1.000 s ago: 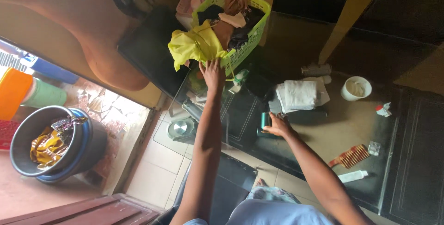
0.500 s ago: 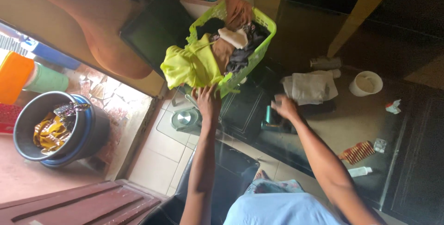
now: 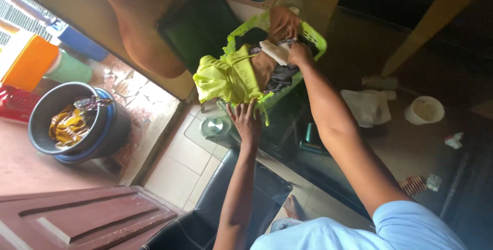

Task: The recorder is folding several items of clothing on a table.

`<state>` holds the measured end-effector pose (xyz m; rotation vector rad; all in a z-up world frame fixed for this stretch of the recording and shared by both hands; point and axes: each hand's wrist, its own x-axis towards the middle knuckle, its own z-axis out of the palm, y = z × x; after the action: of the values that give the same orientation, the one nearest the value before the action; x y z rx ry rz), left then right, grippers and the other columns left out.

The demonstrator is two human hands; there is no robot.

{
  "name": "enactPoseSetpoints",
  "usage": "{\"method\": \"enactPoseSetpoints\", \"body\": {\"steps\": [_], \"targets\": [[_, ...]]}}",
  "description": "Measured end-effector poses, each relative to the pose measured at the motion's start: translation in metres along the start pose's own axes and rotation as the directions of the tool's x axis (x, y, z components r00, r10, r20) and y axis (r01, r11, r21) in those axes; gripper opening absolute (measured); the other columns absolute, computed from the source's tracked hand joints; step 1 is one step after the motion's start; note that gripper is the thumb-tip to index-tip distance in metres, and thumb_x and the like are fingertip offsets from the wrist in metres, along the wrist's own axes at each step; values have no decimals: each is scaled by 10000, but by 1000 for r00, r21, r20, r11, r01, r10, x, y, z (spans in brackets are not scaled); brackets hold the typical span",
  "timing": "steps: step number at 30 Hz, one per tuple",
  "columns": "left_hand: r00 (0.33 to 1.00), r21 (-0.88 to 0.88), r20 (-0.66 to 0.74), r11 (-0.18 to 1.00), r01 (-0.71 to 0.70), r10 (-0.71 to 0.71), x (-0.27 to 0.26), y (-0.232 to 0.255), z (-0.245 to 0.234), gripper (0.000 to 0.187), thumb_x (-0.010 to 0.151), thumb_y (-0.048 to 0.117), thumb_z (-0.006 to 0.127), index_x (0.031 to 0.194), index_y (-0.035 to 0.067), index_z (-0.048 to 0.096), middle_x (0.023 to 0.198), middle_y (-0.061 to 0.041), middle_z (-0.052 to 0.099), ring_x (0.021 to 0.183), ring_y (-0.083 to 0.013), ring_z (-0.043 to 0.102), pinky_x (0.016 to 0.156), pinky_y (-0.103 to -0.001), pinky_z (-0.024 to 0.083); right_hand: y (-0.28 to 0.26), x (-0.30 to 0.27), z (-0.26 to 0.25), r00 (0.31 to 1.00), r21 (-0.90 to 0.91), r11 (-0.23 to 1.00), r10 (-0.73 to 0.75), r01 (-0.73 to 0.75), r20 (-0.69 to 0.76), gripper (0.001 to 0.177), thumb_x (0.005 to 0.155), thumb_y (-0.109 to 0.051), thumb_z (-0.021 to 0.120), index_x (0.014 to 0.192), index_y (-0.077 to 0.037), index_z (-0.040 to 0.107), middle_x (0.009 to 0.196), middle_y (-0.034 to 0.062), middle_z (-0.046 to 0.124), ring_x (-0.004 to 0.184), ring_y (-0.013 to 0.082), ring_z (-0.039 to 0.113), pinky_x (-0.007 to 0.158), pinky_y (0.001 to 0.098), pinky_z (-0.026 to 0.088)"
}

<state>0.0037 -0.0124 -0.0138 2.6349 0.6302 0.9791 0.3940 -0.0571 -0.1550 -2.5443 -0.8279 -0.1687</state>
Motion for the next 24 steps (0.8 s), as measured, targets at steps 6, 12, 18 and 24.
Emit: {"method": "enactPoseSetpoints", "body": {"steps": [6,12,18,24], "targets": [[999,15,22,999,-31,30,1,-1,-3,451,812,127,753,1258,123,684,1098,-94,634,1192,-289,556,1280,-588,142,-42,-9,-31,900,-206,954,279,-219,334,285,816,-228,695,1070,-122,768,1169,200,706,1085,422,680,901,532,551],[998,82,58,997,13,-17,7,19,-8,460,828,187,774,1272,144,663,1258,-123,581,1316,-328,468,1232,-643,74,-21,19,-50,963,347,927,48,-141,264,253,769,-217,842,984,-93,794,1022,131,761,938,301,715,825,468,561],[999,-105,12,994,-39,41,30,70,-10,700,826,283,808,1460,146,546,1577,-178,346,1529,-397,241,1244,-633,86,-87,-20,-233,980,983,186,-195,0,37,203,926,-165,857,1063,-79,733,998,34,742,876,139,671,774,308,560],[985,-237,56,961,-143,160,60,65,37,697,729,321,841,1359,153,592,1574,-193,365,1474,-428,298,1217,-617,198,23,-58,-322,962,932,-241,56,271,-266,43,1066,-104,698,1081,-91,659,1023,16,671,955,181,679,844,353,594]]}}
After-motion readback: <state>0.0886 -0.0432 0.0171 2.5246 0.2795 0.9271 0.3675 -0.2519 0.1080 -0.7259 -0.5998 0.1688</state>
